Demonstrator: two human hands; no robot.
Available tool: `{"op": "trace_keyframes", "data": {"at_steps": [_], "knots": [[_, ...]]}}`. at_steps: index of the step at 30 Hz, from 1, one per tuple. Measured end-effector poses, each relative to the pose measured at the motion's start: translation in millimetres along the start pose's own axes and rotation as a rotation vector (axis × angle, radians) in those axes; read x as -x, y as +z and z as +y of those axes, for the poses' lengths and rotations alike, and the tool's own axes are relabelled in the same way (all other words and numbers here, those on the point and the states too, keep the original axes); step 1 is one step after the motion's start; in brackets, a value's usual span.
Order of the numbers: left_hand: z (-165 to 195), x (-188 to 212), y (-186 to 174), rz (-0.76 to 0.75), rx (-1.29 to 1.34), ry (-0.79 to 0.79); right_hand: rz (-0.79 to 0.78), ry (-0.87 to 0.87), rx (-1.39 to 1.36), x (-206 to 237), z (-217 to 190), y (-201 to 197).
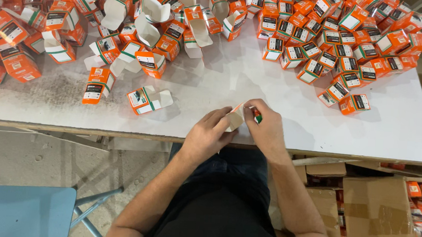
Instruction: The person picks up flat or collapsed small orange cardboard boxes from a large pile on the table and folds them by hand, pressing the flaps to form open cartons, then places the folded boxes back onto the table pile. The person repeats this folding cycle continuously throughout the episode.
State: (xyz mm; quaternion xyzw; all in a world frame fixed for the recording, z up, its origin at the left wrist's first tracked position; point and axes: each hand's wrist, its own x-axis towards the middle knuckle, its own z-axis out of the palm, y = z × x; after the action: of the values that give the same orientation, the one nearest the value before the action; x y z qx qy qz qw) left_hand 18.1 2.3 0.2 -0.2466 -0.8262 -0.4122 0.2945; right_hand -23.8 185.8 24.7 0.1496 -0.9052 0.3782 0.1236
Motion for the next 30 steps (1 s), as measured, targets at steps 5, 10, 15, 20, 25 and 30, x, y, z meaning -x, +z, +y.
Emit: {"op": "trace_keyframes", "data": {"at_steps": [5,10,15,20,25,30], "knots": [[-6.3,-0.9,3.7,-0.008,0.054,-0.117,-0.022,-0.221,-0.002,21.0,5.9,-9.7],[-10.5,-2.7,0.7,-0.056,0.083,-0.163,-0.056,-0.273,0.162,46.7,6.1,-28.4],[-11.3,-6.6,-1.2,-0.100,0.127,-0.190,0.125,-0.418,0.071,34.9,-9.9,-38.7],[-7.7,-8.9,-4.4,-0.116,0.127,-0.178,-0.237,-0.654,0.268,1.1,-26.4,-43.1],[-3.5,-10.9,-7.3,-0.047,0.110,-0.107,-0.405,-0.417,0.022,-19.3,-21.1,-38.6],[-2.1,-10.4,-8.0,-0.044,0.082,-0.095,-0.073,-0.575,0.271,-15.7,-6.6,-22.2]]}}
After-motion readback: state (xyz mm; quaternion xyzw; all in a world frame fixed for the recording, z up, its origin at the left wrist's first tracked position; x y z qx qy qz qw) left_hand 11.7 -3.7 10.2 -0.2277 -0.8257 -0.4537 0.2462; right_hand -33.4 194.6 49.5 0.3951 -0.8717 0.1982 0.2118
